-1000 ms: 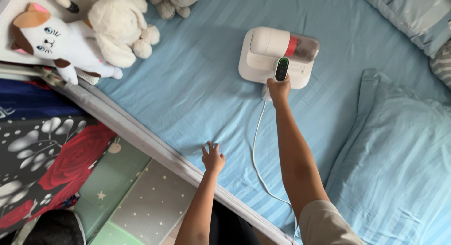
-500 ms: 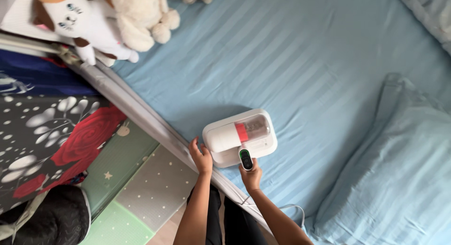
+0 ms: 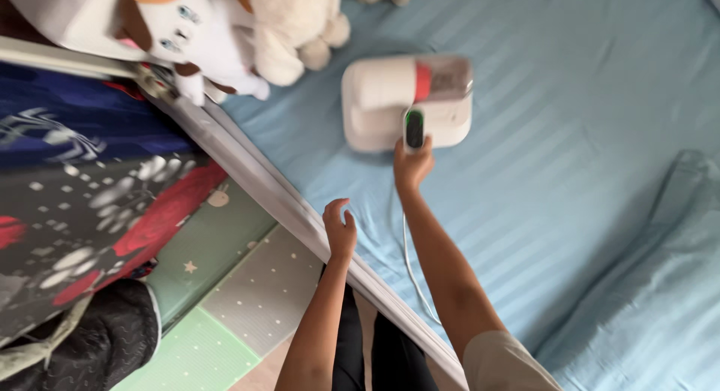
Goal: The person cleans a bed and various soft toys using a handheld vacuum device, moving items like pillows and plush toys to reach different areas of the mattress and cleaning the surfaces of the toys themselves.
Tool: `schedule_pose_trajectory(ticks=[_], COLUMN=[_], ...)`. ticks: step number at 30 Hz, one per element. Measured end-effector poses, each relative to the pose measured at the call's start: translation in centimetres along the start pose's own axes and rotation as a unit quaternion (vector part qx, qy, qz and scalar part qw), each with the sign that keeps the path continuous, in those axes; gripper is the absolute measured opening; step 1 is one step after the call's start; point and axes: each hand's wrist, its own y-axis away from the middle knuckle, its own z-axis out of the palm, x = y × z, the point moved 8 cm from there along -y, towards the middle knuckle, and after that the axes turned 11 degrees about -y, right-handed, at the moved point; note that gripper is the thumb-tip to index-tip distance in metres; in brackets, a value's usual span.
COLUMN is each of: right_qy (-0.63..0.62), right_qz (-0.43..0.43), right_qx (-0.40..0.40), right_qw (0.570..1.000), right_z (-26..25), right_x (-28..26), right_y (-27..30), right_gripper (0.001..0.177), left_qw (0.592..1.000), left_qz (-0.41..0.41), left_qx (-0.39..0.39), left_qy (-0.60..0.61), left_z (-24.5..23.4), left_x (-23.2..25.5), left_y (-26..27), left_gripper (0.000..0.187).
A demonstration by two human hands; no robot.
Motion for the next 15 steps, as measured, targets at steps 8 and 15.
schedule_pose_trajectory(ticks=[8, 15], right_qy=[-0.044, -0.015], right_qz=[0.068, 0.068], right_qx=[0.053, -0.096], right_qw=[0.995, 0.993], right_z=[8.6, 5.0], right_x=[-6.6, -2.1], right_y=[-9.3, -7.8], right_gripper=[0.043, 0.064], left_qw=[0.971, 0.966], left_qz=[0.181, 0.170], left_qx=[0.121, 0.114], left_qy=[-0.096, -0.156], left_z=[-10.8, -14.4], left_x=[9.7, 20.9], left_y=[-18.7, -31.7], left_gripper=[0.058, 0.108])
